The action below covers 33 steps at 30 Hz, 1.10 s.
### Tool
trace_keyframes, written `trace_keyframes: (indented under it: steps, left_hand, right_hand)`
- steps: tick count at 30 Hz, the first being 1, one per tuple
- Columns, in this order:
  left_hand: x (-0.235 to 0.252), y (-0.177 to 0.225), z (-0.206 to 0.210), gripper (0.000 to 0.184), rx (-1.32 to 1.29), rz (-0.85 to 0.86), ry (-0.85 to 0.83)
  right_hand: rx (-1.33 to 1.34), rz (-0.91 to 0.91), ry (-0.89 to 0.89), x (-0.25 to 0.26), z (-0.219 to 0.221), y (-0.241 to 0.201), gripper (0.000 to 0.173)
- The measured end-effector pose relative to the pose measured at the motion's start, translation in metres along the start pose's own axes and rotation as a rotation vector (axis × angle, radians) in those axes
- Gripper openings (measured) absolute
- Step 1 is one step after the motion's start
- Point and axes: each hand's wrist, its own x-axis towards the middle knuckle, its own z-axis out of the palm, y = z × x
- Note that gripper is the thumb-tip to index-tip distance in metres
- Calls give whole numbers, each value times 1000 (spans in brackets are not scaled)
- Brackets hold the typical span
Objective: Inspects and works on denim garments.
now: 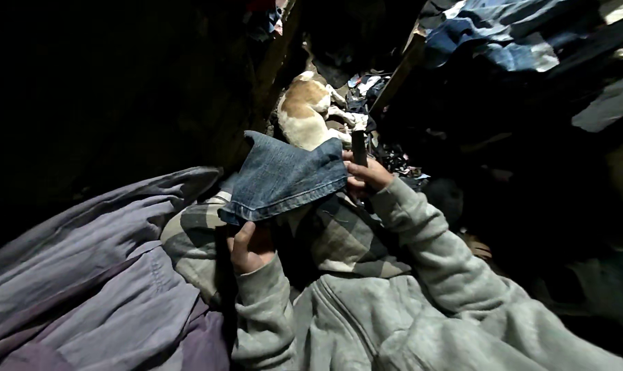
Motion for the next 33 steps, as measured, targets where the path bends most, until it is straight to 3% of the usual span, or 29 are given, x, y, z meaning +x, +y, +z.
trace_keyframes:
  steps: [3, 8, 14, 18, 21, 27, 33]
  left_hand:
    - [-4, 3, 0, 24, -75, -68, -50]
    - [-11, 8, 3, 16, -123, -119, -81]
    - [-6, -1, 2, 38, -107, -105, -120]
    - [-9, -9, -3, 49, -46, -50, -155]
    - [-16, -18, -4, 42, -44, -32, -208]
    - [-24, -11, 0, 52, 320, -71, -247]
    - [-24, -16, 1, 35, 458, -108, -262]
  right_hand:
    - [-84, 69, 44, -21, 12, -13, 7]
    - [-184, 53, 60, -39, 11, -35, 7]
    - [-96, -5, 139, -66, -5, -49, 16]
    - [-19, 6, 304, -76, -23, -44, 27]
    - [-26, 37, 430, -79, -33, -39, 24]
    - [-60, 41, 586, -75, -47, -31, 15]
    - [-135, 48, 657, -62, -54, -20, 12]
